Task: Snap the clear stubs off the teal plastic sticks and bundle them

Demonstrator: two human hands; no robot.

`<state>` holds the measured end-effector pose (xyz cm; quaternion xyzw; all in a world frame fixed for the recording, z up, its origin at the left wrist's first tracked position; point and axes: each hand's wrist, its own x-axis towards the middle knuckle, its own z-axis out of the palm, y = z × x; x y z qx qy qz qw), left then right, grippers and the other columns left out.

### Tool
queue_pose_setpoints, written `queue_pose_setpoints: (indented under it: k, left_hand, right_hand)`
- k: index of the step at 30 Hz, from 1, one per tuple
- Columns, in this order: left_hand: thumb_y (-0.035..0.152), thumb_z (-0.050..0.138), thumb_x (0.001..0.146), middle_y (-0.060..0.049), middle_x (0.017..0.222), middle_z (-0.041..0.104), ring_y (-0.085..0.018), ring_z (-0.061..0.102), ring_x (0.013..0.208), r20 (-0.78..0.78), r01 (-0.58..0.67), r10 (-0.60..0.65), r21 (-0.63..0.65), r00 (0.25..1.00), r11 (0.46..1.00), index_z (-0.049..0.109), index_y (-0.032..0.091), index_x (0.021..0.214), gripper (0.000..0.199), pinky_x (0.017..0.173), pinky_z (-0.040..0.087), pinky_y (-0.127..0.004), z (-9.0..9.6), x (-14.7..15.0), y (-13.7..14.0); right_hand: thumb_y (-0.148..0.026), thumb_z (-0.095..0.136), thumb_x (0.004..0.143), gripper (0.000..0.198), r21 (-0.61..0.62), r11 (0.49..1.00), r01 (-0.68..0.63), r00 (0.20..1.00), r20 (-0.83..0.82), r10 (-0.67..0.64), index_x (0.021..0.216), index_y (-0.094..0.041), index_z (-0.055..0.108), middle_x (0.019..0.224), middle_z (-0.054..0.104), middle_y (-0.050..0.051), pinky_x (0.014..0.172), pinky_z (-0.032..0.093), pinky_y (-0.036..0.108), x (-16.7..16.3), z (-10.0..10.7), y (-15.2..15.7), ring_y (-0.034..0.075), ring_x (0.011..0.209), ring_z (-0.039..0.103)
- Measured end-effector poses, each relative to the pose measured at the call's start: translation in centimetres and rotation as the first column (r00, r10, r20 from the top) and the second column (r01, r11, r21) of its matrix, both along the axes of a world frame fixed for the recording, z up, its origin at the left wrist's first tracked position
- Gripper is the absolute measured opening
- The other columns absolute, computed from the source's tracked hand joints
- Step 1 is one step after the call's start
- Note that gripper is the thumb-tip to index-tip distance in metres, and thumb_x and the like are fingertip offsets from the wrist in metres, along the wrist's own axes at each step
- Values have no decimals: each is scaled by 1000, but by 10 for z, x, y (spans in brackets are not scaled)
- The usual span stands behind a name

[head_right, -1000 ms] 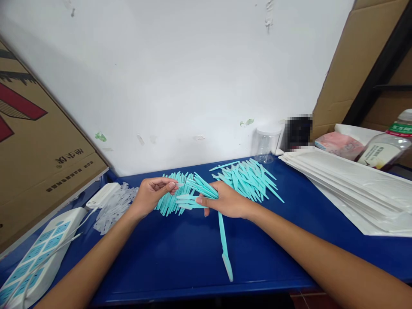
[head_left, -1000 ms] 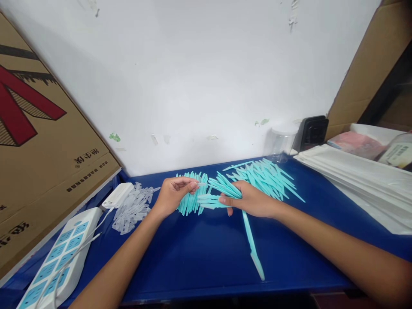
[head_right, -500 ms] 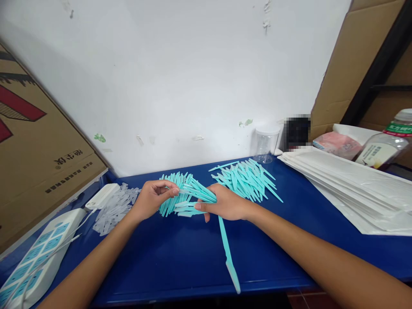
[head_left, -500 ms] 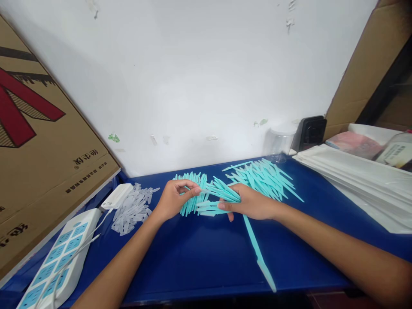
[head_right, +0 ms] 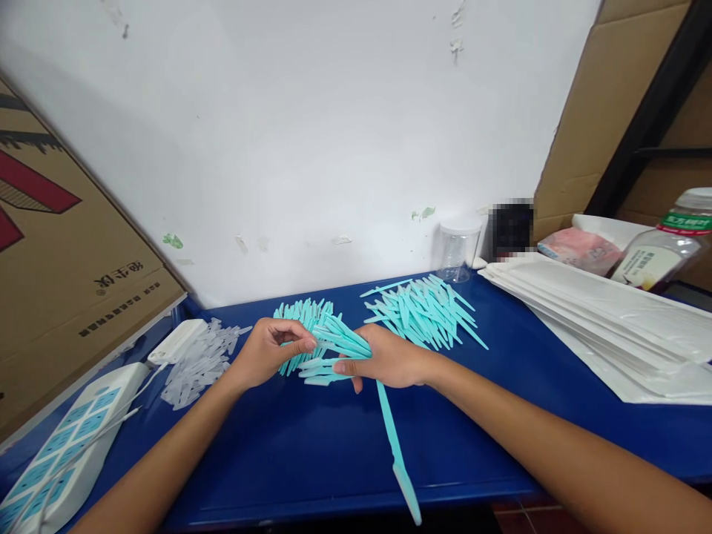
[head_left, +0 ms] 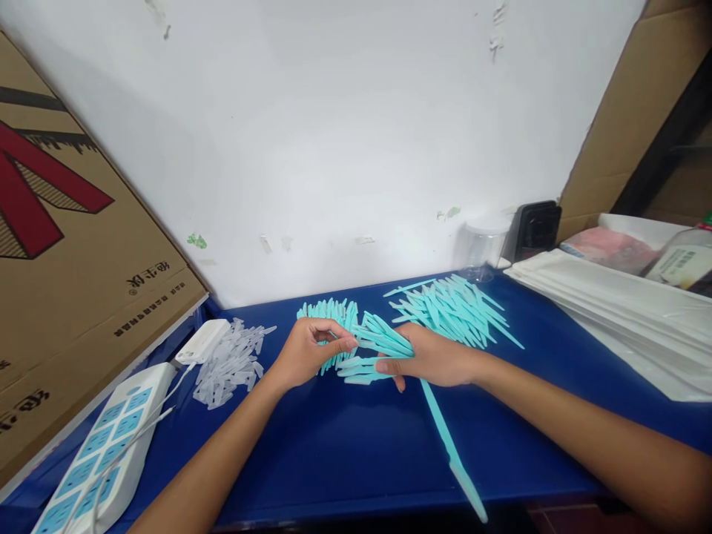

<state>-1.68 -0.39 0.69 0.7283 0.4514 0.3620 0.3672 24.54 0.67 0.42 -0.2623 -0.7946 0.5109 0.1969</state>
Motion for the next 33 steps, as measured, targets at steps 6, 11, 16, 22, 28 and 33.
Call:
queue_pose_setpoints:
  k: [6,11,16,22,28,33]
  left_hand:
    - [42,75,87,-5,82,76,-18,67,76,-89,12,-8,39,996,999,79,19,83,24,67,52,-28,4,-1,1]
    - [45,65,94,-5,88,72,-17,65,79,-129,33,-18,112,991,993,75,19,88,28,69,51,-27,2,6,-2]
    - [49,44,104,0,76,63,-12,57,58,-171,146,-145,-6,974,989,69,18,100,40,57,45,-25,-1,20,-13]
    - [48,39,106,1,73,58,-13,50,65,-285,159,-132,77,949,984,64,18,87,43,62,38,-26,-4,30,-17]
    - [46,35,107,3,70,48,-14,43,64,-331,98,-54,116,942,988,50,20,77,42,62,33,-28,-12,32,-15]
    - [45,33,107,2,69,48,-15,44,63,-361,67,-8,150,933,986,48,21,77,41,62,32,-29,-15,28,-12]
  right_hand:
    - [-58,66,91,40,17,999,39,999,-30,-38,78,-20,68,72,72,1,75,46,30,1,-4,9,20,75,66]
    - [-58,65,91,43,50,998,48,999,-27,-46,74,-19,69,73,72,2,76,46,30,3,-4,13,20,75,65]
    - [-61,65,90,45,67,995,80,997,-25,-78,74,-19,69,72,72,2,70,44,28,1,-7,14,19,71,62]
    - [-65,64,88,49,84,994,71,997,-43,-68,72,-19,69,74,72,3,74,46,29,-1,-9,14,20,75,65]
    - [-63,68,86,44,84,992,95,995,-44,-91,83,-19,65,72,67,1,70,46,30,3,-10,20,20,71,64]
    - [-67,66,85,48,157,980,125,992,12,-128,77,-19,61,69,60,-2,61,40,28,12,-11,31,17,64,57]
